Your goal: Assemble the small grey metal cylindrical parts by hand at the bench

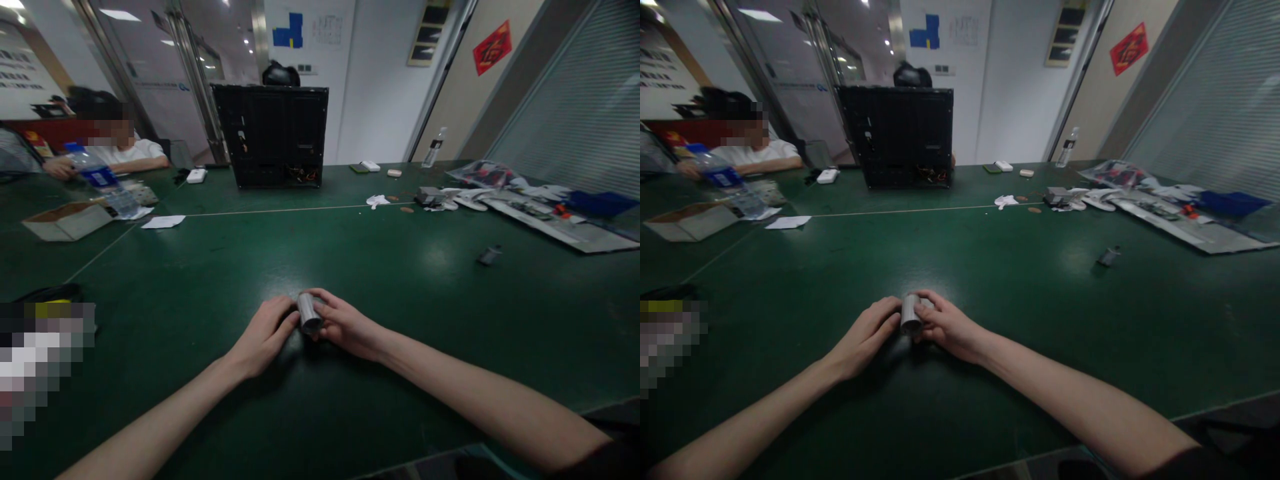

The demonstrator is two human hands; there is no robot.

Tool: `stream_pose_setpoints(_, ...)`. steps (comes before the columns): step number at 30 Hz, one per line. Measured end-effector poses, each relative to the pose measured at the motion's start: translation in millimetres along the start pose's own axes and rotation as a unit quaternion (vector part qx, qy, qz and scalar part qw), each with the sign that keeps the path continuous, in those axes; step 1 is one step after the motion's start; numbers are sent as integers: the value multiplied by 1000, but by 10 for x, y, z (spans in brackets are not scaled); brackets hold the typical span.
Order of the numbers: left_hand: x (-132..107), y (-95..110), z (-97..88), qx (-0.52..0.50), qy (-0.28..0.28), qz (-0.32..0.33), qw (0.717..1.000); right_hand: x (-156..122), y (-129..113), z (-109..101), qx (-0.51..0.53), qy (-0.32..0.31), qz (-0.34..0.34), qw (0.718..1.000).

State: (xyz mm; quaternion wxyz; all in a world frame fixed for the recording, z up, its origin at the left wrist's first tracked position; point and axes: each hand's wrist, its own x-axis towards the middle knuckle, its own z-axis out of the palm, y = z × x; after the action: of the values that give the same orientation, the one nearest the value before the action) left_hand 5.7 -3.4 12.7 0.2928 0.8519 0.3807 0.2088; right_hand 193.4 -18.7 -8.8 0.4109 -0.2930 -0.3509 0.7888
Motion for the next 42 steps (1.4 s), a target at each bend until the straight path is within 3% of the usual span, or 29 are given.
stream_pose_setpoints(10, -26, -25, 9, 0, 4, -19, 1000, -15, 63, -25, -147, -29, -63, 987)
stream_pose_setpoints(15, -19, -50, 31, 4, 9, -27, 1000, 1, 91, -80, -166, -70, -44, 983)
stream_pose_setpoints(22, -26, -36, 30, 9, 18, -24, 1000, 26, 91, -104, -186, -75, -41, 979)
stream_pose_setpoints(33, -17, -32, 7, 3, 11, -22, 1000, 8, 33, -61, -186, -35, -35, 981)
stream_pose_setpoints(42, -11, -36, -12, 4, -5, -11, 1000, 40, 29, -96, -85, -38, -3, 996)
